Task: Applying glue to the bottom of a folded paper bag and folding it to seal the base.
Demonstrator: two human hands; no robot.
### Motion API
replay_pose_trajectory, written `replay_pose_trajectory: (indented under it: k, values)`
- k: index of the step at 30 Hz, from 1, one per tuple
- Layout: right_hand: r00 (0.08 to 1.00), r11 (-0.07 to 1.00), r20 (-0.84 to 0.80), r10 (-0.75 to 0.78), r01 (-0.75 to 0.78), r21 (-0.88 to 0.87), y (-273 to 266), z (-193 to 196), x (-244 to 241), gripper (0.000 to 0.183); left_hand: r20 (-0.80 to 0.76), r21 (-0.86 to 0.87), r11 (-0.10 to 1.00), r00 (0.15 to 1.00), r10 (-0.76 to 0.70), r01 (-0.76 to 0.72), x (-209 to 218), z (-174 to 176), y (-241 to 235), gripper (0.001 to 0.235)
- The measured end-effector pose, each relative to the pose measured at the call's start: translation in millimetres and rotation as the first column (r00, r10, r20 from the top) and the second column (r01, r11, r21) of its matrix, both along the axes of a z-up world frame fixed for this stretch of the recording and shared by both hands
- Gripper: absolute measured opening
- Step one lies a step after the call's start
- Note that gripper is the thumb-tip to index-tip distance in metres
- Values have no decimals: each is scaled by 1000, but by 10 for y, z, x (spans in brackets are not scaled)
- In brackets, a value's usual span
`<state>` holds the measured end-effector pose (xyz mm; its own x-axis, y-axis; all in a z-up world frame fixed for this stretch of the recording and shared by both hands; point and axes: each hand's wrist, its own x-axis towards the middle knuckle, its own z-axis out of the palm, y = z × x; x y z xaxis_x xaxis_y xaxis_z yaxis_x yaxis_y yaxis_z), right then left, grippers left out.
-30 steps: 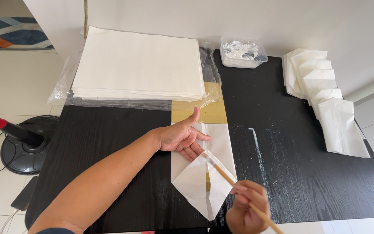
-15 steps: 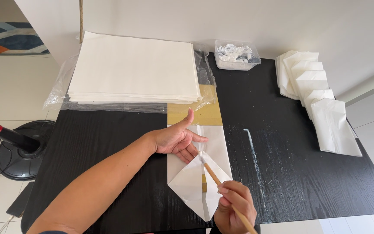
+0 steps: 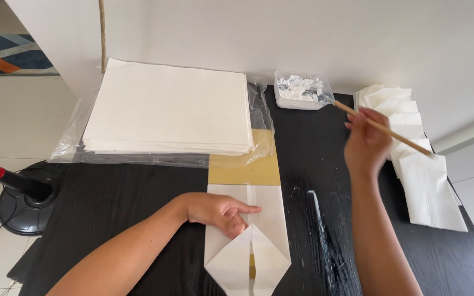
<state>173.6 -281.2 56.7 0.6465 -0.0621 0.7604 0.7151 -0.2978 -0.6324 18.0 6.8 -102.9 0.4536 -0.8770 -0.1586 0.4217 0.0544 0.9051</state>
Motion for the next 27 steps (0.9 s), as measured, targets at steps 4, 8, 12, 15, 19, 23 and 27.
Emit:
replay_pose_trajectory:
  k: [4,8,12,15,19,23,27]
  values:
    - [995,984,-30,-93,87,-153,98,-449,852,8,-12,31,999,1000,-14,14,-113,543,28,103]
    - [974,933,-33,-225,205,-296,118,-842,1273,11,30,233,972,998,-46,38,-238,936,12,131]
    - [963,920,-156,-219,151,-361,83,-758,1094,40,323,526,850,926,-193,-6,-400,1480,-127,132]
    - [835,848,-459,-303,17,-530,-112,-355,647,83,453,595,792,872,-189,-137,-552,1399,-88,127]
    - [745,605,-469,-475,-110,-789,-311,-140,-252,76,470,616,710,882,18,-342,-957,1589,-157,105]
    - [726,649,-673,-140,-446,-617,-95,305,-1664,53,519,682,509,838,170,-525,-1340,1749,-334,93]
    - [546,514,-838,-16,-714,-475,-11,184,-2309,56,662,662,335,733,157,-670,-1525,1606,-557,92]
